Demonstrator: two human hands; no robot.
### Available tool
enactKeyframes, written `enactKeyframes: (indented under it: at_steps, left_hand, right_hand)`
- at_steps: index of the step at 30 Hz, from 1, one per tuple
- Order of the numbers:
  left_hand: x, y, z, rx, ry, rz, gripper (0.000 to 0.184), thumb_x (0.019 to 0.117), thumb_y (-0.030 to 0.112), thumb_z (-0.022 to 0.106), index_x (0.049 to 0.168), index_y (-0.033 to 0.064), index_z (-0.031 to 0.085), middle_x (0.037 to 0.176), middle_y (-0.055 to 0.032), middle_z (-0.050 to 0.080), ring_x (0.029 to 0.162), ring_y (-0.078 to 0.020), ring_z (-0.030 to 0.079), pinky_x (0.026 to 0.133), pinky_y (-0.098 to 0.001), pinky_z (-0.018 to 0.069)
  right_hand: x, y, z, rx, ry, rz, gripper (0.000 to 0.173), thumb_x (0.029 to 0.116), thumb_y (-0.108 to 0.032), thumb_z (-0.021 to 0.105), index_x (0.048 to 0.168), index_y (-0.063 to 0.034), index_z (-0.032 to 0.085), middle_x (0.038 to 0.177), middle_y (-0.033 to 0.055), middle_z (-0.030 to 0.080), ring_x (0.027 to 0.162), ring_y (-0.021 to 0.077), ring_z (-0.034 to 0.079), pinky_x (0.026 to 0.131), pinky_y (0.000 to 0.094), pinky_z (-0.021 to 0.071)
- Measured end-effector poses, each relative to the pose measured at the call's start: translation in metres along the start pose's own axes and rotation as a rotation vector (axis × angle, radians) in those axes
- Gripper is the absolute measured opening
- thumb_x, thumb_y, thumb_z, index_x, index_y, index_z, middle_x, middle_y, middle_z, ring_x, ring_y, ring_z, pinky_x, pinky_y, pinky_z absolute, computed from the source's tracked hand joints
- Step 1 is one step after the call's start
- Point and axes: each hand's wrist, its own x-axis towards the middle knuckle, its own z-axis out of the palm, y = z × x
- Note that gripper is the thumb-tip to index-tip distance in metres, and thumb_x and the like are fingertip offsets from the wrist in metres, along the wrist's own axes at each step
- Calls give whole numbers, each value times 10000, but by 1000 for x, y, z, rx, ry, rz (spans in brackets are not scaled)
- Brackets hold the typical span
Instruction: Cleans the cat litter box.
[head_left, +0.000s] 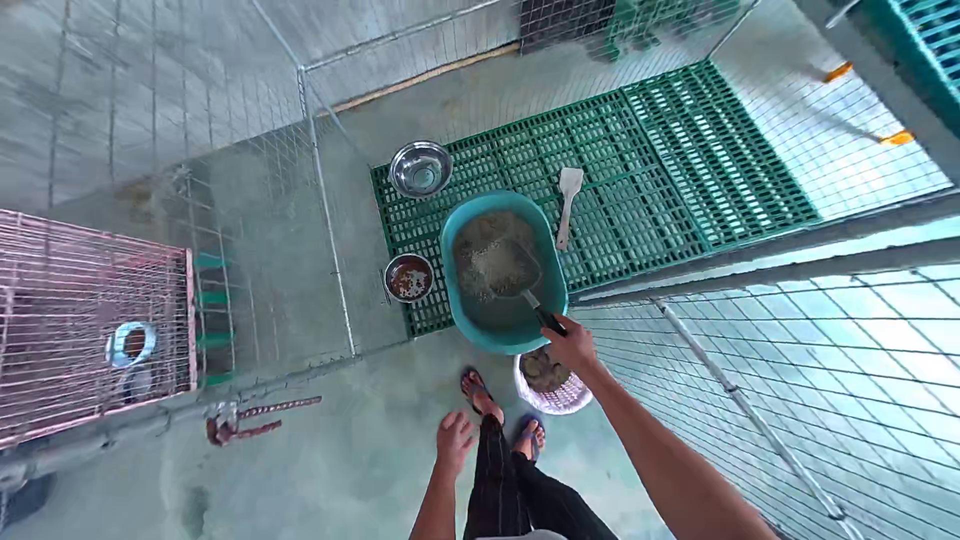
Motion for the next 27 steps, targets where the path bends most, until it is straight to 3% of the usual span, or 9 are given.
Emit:
enactKeyframes:
  at_steps: [5, 9, 15, 18, 22, 27]
  left_hand:
    - [-6, -29, -25, 12, 83, -13, 494, 1074, 189, 546, 1493, -27, 401, 1443, -294, 513, 1284, -389, 552, 1011, -542, 477]
    - [-15, -50, -35, 30, 105, -31, 518, 1068, 201, 563, 1493, -42, 394, 1447, -298, 509, 1298, -399, 540, 1023, -551, 467]
    - [-20, -78, -35, 66, 101, -34, 508, 1065, 207, 574, 1476, -50, 425, 1448, -297, 512, 1307, -405, 539, 1035, -550, 464]
    - [-22, -85, -31, 90, 87, -26, 490, 1065, 203, 572, 1468, -44, 444, 1440, -286, 526, 1304, -392, 544, 1035, -542, 463]
    - [-26, -90, -24, 134, 71, -14, 483, 1065, 213, 575, 1459, -39, 459, 1432, -283, 534, 1290, -386, 555, 1026, -533, 473]
    - [-31, -91, -14, 204, 46, 1, 452, 1077, 202, 544, 1450, -44, 472, 1427, -278, 539, 1275, -372, 561, 1021, -521, 468]
  right_hand:
    - [-20, 12, -3, -92, -21, -3, 442, 1012, -288, 665, 1410, -101, 622, 1243, 247, 689, 1157, 425, 658, 1007, 623, 487]
    - [-30, 24, -2, -114, -40, 15, 416, 1018, -286, 654, 1386, -95, 629, 1147, 245, 705, 998, 402, 701, 897, 598, 544]
    - [-48, 33, -4, -193, -63, 25, 427, 1032, -319, 621, 1411, -122, 620, 1245, 242, 688, 1159, 422, 660, 999, 629, 491]
    - [-55, 40, -4, -200, -80, 32, 417, 1028, -334, 629, 1383, -115, 638, 1244, 248, 684, 1158, 429, 655, 993, 628, 491]
    - [-64, 59, -9, -161, -87, 18, 412, 1010, -343, 653, 1339, -95, 662, 1206, 244, 694, 1095, 412, 677, 960, 616, 512]
    - [-102, 97, -29, -104, -102, 84, 471, 1027, -303, 634, 1457, -121, 573, 1164, 247, 695, 934, 386, 707, 846, 565, 562]
